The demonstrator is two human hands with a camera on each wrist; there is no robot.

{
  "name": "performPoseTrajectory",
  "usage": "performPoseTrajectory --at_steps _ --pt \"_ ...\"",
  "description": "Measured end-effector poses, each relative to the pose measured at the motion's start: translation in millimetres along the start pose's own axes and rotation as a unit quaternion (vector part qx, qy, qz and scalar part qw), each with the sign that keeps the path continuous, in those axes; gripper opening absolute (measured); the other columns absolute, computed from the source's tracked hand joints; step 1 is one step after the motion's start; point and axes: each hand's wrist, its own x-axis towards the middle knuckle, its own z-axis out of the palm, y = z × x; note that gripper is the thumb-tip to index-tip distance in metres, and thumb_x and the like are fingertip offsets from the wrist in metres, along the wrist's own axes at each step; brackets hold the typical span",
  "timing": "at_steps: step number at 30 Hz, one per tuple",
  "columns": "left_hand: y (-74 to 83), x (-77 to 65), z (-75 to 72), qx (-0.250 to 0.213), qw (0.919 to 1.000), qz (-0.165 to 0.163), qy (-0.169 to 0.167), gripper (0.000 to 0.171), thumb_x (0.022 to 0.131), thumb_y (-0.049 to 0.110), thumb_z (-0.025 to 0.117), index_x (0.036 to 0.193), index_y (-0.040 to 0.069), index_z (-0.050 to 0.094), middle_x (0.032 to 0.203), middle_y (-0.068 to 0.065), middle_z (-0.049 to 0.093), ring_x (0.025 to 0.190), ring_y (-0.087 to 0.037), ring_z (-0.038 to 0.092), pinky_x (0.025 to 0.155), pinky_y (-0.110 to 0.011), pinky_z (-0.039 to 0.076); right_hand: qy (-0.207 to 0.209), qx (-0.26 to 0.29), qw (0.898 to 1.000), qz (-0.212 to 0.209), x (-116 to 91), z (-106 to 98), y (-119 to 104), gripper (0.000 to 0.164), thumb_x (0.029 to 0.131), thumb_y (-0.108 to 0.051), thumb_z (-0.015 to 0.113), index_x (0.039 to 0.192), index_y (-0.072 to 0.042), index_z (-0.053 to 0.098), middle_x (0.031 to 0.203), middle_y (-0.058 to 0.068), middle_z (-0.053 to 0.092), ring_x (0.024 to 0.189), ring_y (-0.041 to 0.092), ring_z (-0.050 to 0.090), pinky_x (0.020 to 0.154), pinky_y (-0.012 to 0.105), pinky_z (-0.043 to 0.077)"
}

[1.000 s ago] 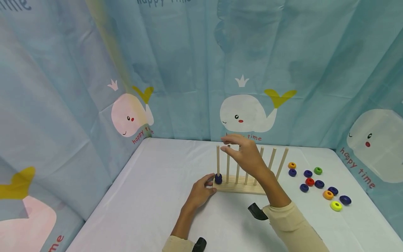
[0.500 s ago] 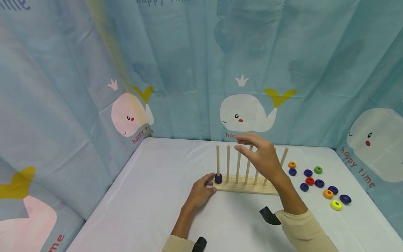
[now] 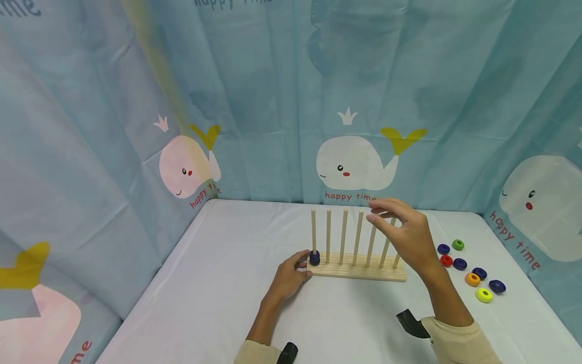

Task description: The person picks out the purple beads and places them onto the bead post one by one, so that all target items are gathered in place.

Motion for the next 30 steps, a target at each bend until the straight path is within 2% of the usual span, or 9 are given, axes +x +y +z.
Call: performPoseTrajectory --at_steps 4,13,20,26,30 --pt "1.0 -0.2 -0.5 -0.003 1.0000 0.002 -0.003 0.057 0.087 0.012 0.072 0.140 0.020 0.053 0.119 -0.004 0.064 0.109 -0.020 0.059 0.093 -0.045 0.045 0.007 0.002 1.000 0.002 -8.4 -12.3 9.2 0.033 0.085 -0.007 0.075 0.116 -0.015 0.071 0.110 -0.002 0.067 0.097 0.013 0.062 0.086 0.018 0.046" --pt "2.5 0.0 -1.5 -0.012 0.9999 -0.001 -0.004 0.057 0.086 0.011 0.072 0.139 0.020 0.054 0.119 -0.004 0.064 0.109 -0.021 0.059 0.095 -0.049 0.043 0.028 -0.017 0.998 0.055 -28.6 -38.7 29.9 0.031 0.086 -0.006 0.074 0.116 -0.011 0.071 0.109 0.003 0.067 0.100 0.006 0.060 0.091 0.013 0.042" --pt "2.4 -0.6 -1.7 -0.015 0.9999 -0.006 -0.004 0.057 0.086 0.012 0.071 0.140 0.021 0.053 0.118 -0.003 0.064 0.109 -0.019 0.059 0.095 -0.048 0.042 0.040 -0.016 0.995 0.086 -45.9 -57.7 45.7 0.029 0.086 -0.003 0.073 0.115 -0.005 0.070 0.110 0.008 0.066 0.097 0.003 0.060 0.087 0.010 0.043" --pt "3.7 -1.1 -2.3 -0.018 0.9998 -0.007 -0.007 0.057 0.087 0.012 0.071 0.140 0.020 0.053 0.121 -0.002 0.063 0.110 -0.018 0.058 0.096 -0.048 0.042 0.045 -0.071 0.989 0.120 -65.8 -73.8 61.1 0.027 0.089 -0.012 0.072 0.115 -0.008 0.070 0.110 0.005 0.066 0.093 -0.005 0.060 0.081 0.006 0.043" --pt "3.8 -1.5 -2.2 -0.017 0.9998 -0.007 -0.008 0.057 0.087 0.012 0.070 0.140 0.020 0.053 0.122 -0.001 0.063 0.110 -0.017 0.058 0.096 -0.046 0.043 0.050 -0.081 0.983 0.156 -77.1 -85.9 69.9 0.028 0.089 -0.015 0.072 0.116 -0.008 0.070 0.109 0.003 0.065 0.090 -0.009 0.060 0.074 0.006 0.044"
